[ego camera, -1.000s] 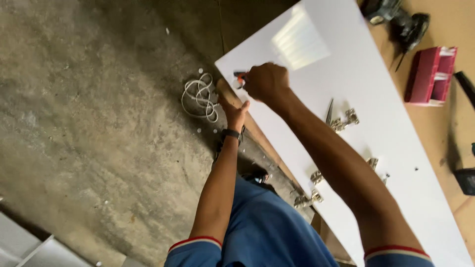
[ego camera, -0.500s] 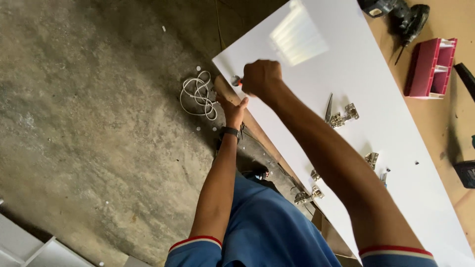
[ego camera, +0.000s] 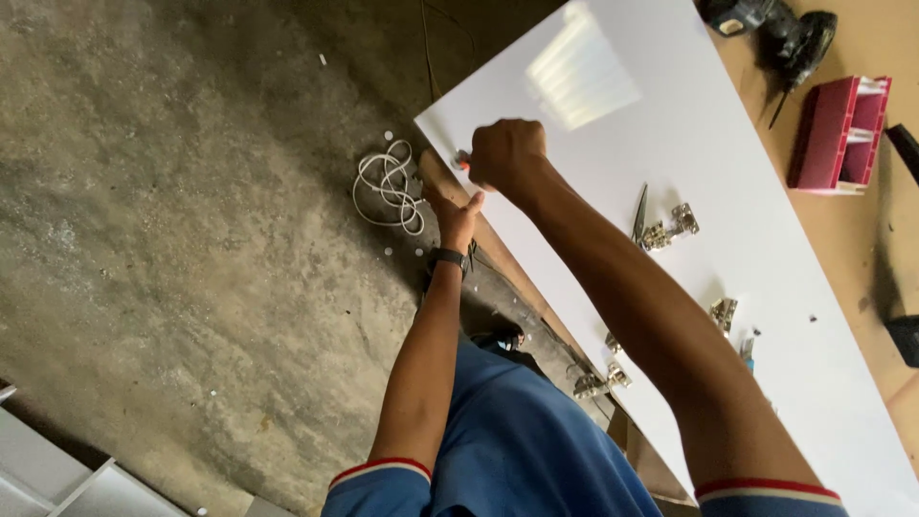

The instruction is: The recorder sorts and organizes cabinet hinges on a workspace.

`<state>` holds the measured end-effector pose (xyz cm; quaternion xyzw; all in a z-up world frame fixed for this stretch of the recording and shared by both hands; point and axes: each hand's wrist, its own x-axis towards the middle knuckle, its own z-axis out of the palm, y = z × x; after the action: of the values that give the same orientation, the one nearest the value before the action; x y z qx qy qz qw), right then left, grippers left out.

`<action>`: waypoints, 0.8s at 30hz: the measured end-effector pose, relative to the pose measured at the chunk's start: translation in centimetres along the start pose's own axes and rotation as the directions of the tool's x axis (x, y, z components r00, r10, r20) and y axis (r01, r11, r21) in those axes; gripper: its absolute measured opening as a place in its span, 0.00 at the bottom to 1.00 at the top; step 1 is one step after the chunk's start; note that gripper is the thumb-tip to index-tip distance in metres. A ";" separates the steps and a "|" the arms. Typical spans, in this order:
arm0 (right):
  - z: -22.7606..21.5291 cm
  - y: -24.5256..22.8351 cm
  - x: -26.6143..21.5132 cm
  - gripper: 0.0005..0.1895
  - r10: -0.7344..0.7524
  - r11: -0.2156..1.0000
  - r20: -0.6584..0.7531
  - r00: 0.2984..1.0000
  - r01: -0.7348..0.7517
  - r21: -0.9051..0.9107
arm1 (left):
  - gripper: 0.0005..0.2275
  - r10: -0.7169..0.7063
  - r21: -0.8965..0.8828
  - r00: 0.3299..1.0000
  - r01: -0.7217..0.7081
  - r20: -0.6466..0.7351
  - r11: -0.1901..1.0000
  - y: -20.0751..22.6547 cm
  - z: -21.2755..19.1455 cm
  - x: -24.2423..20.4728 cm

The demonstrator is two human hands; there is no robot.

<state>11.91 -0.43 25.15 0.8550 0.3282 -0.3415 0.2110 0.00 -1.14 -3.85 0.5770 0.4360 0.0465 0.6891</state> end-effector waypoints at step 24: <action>2.1 0.2 1.0 0.13 0.029 0.996 -0.010 1.000 -0.028 0.090 | 0.62 0.100 0.126 0.995 -0.096 -0.025 0.987 -0.2 -0.7 0.0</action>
<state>11.70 -1.40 22.98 0.8702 0.3016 -0.3480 0.1751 -0.60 -0.67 -4.00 0.6388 0.4197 0.0620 0.6419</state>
